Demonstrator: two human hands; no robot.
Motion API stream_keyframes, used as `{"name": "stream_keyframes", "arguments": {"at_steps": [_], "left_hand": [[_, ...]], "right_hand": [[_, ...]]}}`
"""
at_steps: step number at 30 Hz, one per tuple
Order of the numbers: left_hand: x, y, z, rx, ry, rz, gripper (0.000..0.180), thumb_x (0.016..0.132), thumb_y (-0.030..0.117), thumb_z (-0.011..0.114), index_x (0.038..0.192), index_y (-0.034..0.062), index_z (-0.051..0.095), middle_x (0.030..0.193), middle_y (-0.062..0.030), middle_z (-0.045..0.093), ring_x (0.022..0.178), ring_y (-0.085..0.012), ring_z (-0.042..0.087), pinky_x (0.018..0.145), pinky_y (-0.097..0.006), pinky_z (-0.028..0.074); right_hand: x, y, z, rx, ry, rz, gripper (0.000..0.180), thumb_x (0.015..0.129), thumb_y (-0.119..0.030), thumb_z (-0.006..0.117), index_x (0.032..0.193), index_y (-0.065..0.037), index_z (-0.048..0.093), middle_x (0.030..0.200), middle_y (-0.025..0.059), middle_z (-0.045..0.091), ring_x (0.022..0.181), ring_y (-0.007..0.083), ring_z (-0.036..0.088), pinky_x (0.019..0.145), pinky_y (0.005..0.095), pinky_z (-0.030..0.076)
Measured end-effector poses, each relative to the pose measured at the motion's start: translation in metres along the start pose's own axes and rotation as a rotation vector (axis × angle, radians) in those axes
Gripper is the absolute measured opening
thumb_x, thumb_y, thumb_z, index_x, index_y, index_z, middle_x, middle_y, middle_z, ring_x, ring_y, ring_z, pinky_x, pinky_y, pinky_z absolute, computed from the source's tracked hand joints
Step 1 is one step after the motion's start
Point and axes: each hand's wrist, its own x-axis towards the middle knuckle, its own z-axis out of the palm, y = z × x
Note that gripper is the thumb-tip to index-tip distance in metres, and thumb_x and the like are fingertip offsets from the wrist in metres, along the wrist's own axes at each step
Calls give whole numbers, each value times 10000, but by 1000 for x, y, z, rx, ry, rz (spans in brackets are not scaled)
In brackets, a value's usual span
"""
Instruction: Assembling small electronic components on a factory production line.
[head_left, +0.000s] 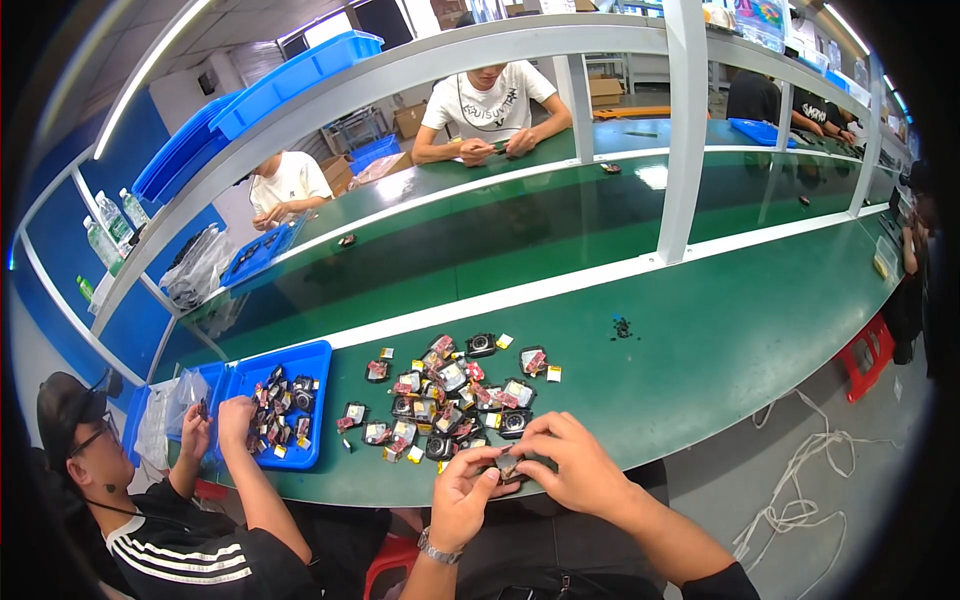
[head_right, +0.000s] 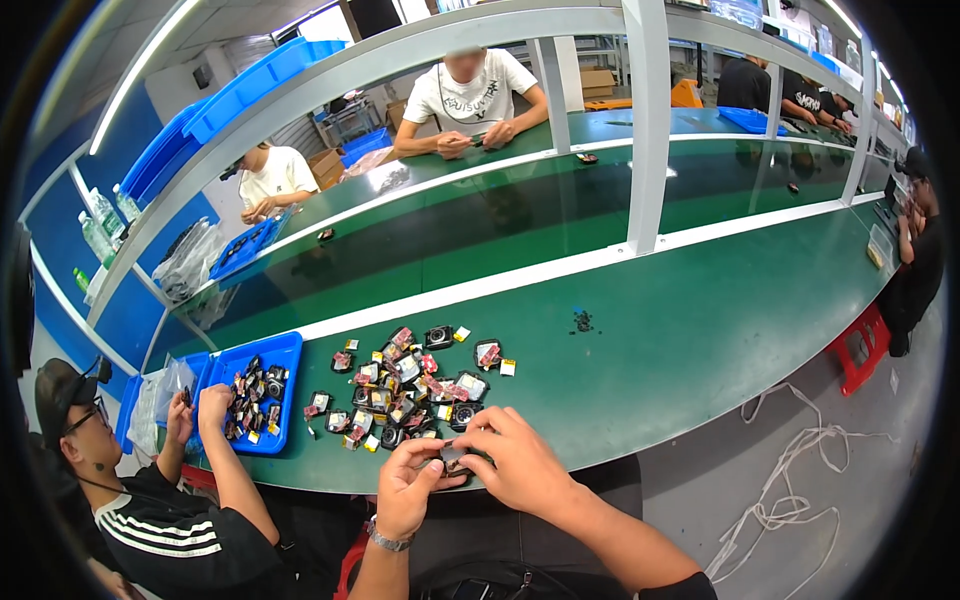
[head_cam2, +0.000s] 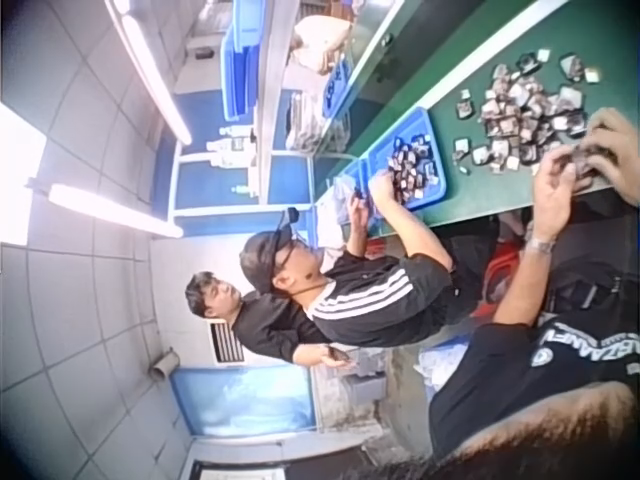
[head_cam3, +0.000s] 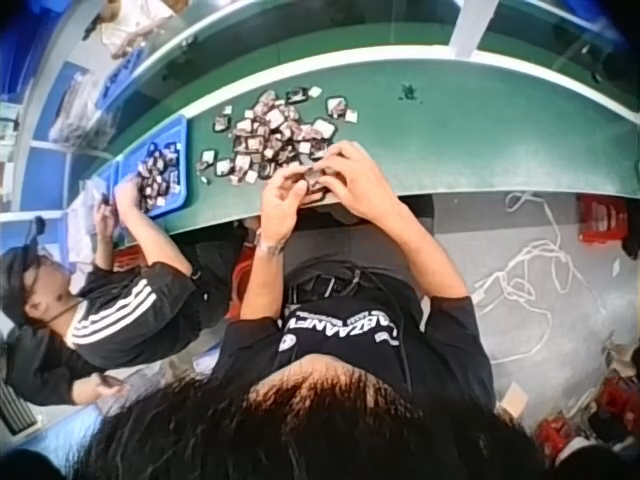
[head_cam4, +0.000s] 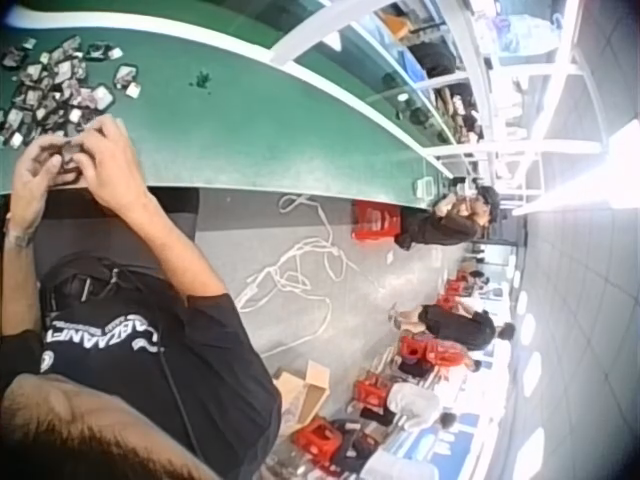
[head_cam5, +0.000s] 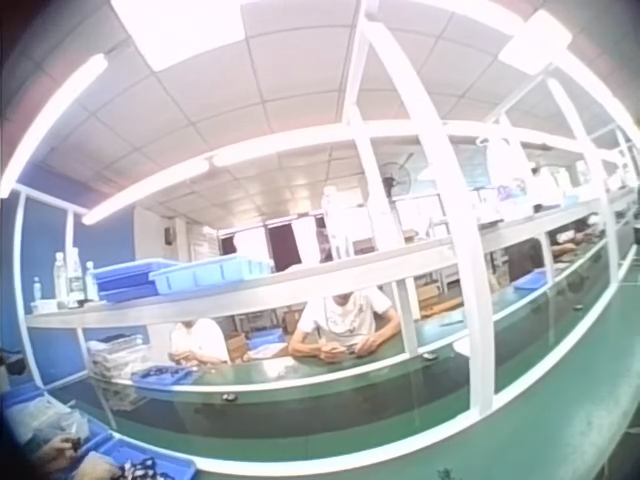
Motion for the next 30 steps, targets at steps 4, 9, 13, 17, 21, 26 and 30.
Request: {"name": "stream_keyframes", "arguments": {"at_steps": [4,9,13,17,21,26,30], "left_hand": [[1,0,0,32,-3,-14,242,1029,-11,544,1265,-63,551,1279,-173,600,1146,-247,656,940,-421,629],[1,1,0,45,18,-21,236,1027,-24,538,1259,-64,552,1267,-173,601,1138,-245,653,942,-412,629],[1,-3,-2,43,15,-1,214,1027,-24,539,1236,-67,552,1249,-168,604,1107,-235,658,937,-407,631],[1,-3,0,46,25,-5,191,1024,-28,539,1210,-66,553,1227,-160,607,1100,-240,664,934,-410,632],[0,-5,-3,-1,9,7,195,1017,-35,541,1209,-67,552,1244,-168,607,1110,-255,672,933,-415,632],[-2,-3,-1,17,-3,44,217,1002,-51,565,1218,-65,550,1262,-174,605,1091,-241,684,926,-391,628],[-1,-7,-3,54,-5,69,234,988,-57,593,1218,-68,553,1270,-171,604,1076,-224,691,916,-367,626]], "right_hand": [[-2,4,4,-82,-20,-84,130,817,-79,756,938,-69,709,1001,52,638,901,263,622,780,389,528],[-6,-4,5,-215,4,-220,189,803,-151,769,970,-81,716,1009,30,650,894,233,628,750,363,519],[-10,-2,11,-247,62,-223,201,774,-135,801,958,-94,733,979,25,663,859,231,633,722,357,529],[-11,1,16,-212,125,-196,174,802,-127,778,965,-88,730,958,7,657,861,210,621,709,329,512],[-10,1,18,-262,135,-210,157,791,-119,786,935,-88,729,925,5,658,840,208,623,691,328,509],[-14,3,28,-228,253,-234,153,758,-89,795,889,-87,717,889,13,663,799,210,631,662,340,509],[-16,-1,32,-186,302,-218,179,713,-45,810,863,-84,720,868,24,660,782,233,641,657,346,520]]}}
